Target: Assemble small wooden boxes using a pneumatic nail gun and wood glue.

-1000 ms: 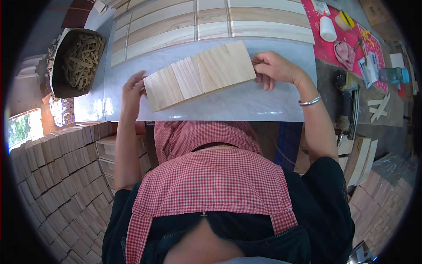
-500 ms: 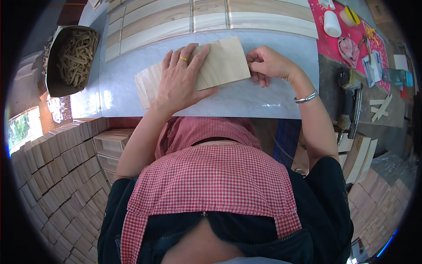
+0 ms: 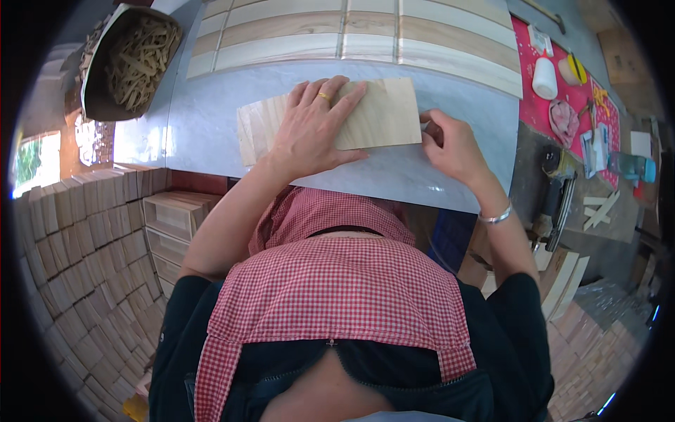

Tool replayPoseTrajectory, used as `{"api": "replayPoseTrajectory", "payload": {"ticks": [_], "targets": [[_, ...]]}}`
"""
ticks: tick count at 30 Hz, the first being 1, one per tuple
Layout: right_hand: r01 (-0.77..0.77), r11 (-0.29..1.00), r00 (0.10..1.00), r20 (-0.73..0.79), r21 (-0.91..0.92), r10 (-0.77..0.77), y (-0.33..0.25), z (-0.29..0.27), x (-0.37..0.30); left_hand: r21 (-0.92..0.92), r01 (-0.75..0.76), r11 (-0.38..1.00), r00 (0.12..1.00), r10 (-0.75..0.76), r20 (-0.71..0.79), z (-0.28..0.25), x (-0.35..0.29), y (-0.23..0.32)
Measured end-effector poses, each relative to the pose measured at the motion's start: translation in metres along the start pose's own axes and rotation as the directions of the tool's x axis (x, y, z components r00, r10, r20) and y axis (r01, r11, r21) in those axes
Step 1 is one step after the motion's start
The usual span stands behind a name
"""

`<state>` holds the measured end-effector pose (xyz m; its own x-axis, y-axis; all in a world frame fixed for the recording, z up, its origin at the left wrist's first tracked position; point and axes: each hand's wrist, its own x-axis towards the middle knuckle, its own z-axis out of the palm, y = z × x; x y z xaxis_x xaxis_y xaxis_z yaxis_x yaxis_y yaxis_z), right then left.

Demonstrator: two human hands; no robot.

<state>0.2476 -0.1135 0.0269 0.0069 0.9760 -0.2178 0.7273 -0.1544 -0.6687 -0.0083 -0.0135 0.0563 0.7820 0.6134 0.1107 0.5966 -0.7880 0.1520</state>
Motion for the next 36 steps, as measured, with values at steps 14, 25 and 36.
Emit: {"api": "replayPoseTrajectory", "payload": {"ticks": [14,25,36], "targets": [[-0.005,0.999,0.998,-0.065,0.032,0.007,-0.061,0.026,-0.006,-0.369,0.126,0.921,0.973,-0.042,0.228,-0.044,0.013,-0.096],[0.622,0.722,0.597,-0.414,-0.303,-0.688,-0.096,0.023,0.050,-0.982,0.132,0.133,0.239,-0.966,-0.099,-0.066,-0.186,-0.060],[0.438,0.893,0.892,-0.076,-0.100,-0.446,-0.157,0.086,0.052,-0.935,0.175,-0.309,0.396,-0.847,0.354,-0.009,-0.241,0.015]]}}
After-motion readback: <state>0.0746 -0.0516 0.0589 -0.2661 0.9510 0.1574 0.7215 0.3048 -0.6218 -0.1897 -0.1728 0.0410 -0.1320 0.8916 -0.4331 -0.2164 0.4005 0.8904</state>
